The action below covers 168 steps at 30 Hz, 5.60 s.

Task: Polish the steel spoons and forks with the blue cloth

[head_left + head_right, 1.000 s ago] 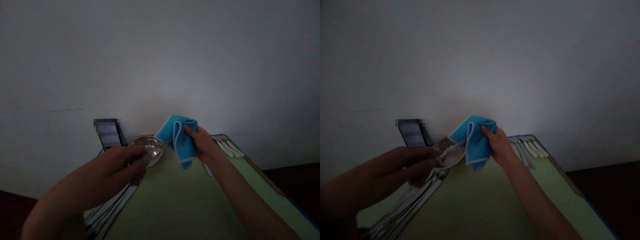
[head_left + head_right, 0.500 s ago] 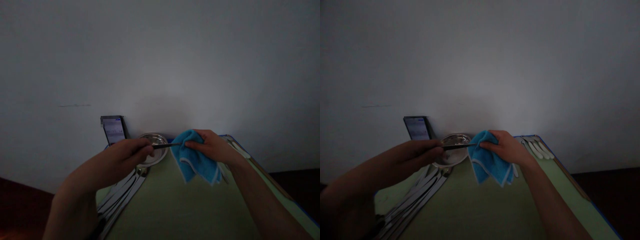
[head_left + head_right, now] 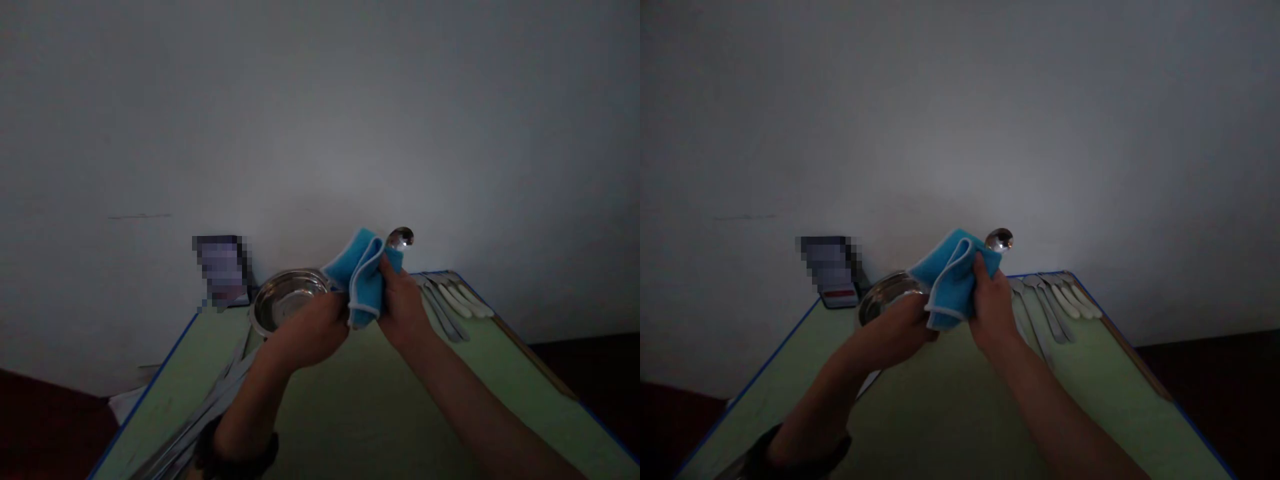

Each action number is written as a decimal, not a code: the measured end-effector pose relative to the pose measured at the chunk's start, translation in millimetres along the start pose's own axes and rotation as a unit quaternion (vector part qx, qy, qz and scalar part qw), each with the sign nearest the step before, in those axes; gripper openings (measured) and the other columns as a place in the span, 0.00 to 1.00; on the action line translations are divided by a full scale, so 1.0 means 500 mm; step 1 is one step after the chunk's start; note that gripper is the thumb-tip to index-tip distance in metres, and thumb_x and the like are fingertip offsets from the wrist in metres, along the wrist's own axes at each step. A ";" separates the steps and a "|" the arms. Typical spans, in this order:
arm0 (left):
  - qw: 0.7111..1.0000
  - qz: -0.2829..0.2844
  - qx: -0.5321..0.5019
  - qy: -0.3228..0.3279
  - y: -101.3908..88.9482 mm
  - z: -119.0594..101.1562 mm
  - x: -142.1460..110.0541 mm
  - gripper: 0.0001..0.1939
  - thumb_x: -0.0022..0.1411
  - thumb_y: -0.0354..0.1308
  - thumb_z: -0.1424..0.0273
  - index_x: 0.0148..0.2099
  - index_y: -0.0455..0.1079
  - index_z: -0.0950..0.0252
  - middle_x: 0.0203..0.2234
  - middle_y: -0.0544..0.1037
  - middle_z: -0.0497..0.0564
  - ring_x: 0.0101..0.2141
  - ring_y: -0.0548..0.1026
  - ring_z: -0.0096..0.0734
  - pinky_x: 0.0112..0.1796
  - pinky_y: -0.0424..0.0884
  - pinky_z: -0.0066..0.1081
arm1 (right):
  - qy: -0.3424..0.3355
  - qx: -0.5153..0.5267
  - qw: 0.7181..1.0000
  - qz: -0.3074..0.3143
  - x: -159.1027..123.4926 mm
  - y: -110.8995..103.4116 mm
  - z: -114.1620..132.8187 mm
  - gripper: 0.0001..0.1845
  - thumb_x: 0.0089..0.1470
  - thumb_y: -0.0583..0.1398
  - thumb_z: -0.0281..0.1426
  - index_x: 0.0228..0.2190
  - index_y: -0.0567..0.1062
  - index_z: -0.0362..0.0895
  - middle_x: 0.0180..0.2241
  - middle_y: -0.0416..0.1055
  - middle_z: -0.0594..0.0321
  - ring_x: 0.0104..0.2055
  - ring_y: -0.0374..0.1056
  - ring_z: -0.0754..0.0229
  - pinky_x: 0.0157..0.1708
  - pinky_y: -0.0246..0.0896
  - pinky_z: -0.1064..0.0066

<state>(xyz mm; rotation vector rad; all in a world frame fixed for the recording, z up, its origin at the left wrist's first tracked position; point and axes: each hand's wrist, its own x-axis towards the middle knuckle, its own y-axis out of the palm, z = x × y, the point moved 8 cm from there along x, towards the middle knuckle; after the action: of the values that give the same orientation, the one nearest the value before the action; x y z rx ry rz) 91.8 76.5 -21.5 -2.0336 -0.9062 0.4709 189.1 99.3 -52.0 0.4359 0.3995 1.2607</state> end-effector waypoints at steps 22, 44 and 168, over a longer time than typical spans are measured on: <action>0.973 -0.223 0.052 -0.026 -0.164 0.046 -0.082 0.15 0.64 0.43 0.61 0.39 0.66 0.65 0.23 0.74 0.46 0.21 0.69 0.23 0.23 0.63 0.22 | -0.114 -0.607 0.669 0.413 -0.055 0.036 0.098 0.18 0.56 0.49 0.43 0.24 0.67 0.43 0.22 0.66 0.66 0.24 0.63 0.65 0.24 0.55 0.74; 0.967 -0.253 0.017 -0.035 -0.156 0.049 -0.076 0.16 0.64 0.43 0.61 0.39 0.67 0.65 0.25 0.73 0.47 0.23 0.69 0.24 0.23 0.64 0.22 | -0.152 -0.624 0.668 0.375 -0.047 0.024 0.112 0.17 0.55 0.51 0.42 0.23 0.69 0.44 0.21 0.67 0.67 0.23 0.63 0.65 0.24 0.53 0.73; 0.988 -0.116 0.080 -0.068 -0.102 0.015 -0.039 0.20 0.63 0.41 0.59 0.33 0.69 0.66 0.24 0.74 0.49 0.25 0.70 0.29 0.26 0.61 0.26 | -0.114 -0.207 0.970 0.055 0.015 -0.004 0.035 0.22 0.49 0.56 0.43 0.45 0.63 0.47 0.41 0.70 0.59 0.40 0.67 0.59 0.38 0.63 0.67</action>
<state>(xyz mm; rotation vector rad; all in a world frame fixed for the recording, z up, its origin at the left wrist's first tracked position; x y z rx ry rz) 52.3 85.7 15.7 -1.7415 -1.1355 0.5393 201.7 104.6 -38.5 0.2423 -0.0871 1.3447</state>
